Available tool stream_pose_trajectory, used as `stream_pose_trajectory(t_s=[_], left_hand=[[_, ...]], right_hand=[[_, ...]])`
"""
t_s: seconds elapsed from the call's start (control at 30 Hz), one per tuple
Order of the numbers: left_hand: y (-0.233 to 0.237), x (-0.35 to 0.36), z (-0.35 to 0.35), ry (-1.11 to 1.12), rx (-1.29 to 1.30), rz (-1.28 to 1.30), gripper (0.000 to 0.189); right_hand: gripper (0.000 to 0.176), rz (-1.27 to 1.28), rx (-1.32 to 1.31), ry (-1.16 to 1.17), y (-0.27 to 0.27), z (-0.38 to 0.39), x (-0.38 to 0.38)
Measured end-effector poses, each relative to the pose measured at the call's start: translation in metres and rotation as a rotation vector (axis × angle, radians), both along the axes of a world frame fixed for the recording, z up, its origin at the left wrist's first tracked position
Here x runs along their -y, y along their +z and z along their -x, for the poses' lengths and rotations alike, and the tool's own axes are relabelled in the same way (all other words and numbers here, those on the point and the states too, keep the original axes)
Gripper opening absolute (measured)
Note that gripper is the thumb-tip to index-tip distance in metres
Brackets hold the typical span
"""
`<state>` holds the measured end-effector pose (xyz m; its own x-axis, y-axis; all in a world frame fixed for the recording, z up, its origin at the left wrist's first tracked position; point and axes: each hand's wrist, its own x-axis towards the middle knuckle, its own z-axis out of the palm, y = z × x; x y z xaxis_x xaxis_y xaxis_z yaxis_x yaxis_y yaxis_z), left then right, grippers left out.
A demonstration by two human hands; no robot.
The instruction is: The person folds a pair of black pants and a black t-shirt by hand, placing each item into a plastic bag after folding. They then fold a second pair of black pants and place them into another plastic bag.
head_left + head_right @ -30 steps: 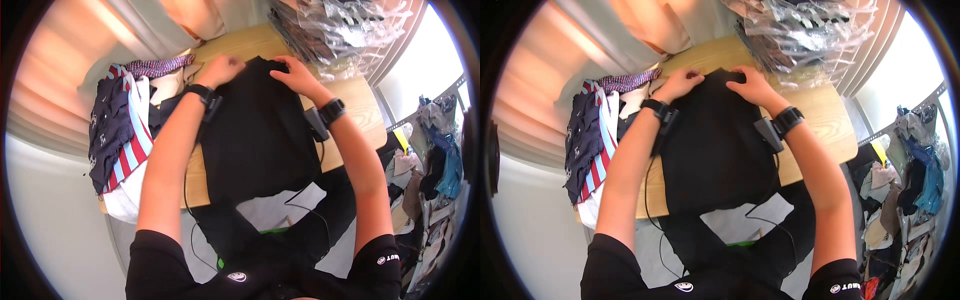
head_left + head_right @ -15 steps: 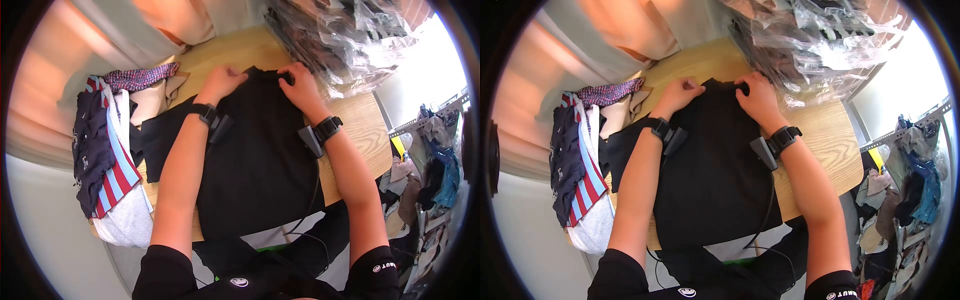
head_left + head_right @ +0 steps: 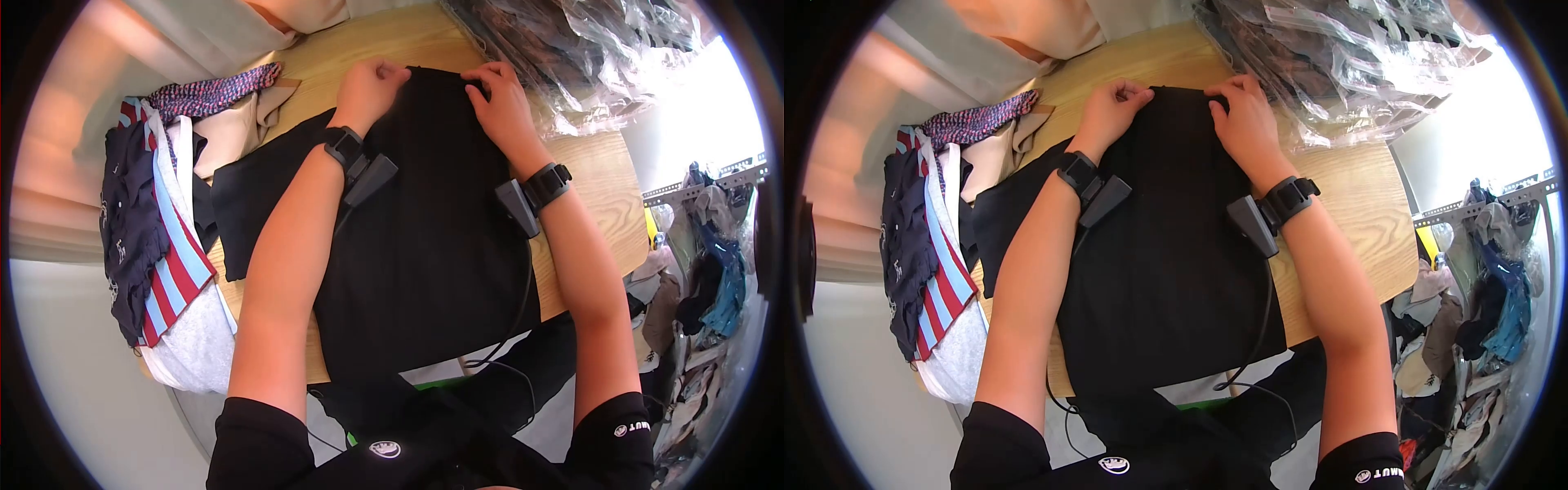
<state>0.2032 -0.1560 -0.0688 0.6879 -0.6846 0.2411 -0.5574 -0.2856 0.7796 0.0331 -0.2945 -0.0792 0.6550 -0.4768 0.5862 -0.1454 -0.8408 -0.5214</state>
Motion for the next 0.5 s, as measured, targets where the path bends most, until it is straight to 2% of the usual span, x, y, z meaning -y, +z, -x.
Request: stream_pose_trajectory(t_s=[0.2, 0.27, 0.37, 0.5], left_hand=[[0.005, -0.001, -0.004, -0.033, 0.020, -0.063, 0.025], [0.015, -0.005, -0.010, -0.145, -0.031, -0.160, 0.025], [0.024, -0.013, -0.020, -0.202, -0.032, -0.279, 0.024], [0.031, -0.016, -0.018, -0.212, -0.040, -0.291, 0.024]], right_hand=[[0.024, -0.022, -0.095, -0.079, 0.006, 0.004, -0.001], [0.023, -0.070, -0.154, -0.093, 0.008, 0.004, -0.002], [0.022, -0.014, -0.142, -0.110, 0.005, 0.004, 0.000], [0.022, 0.056, -0.135, -0.112, 0.003, 0.004, -0.001]])
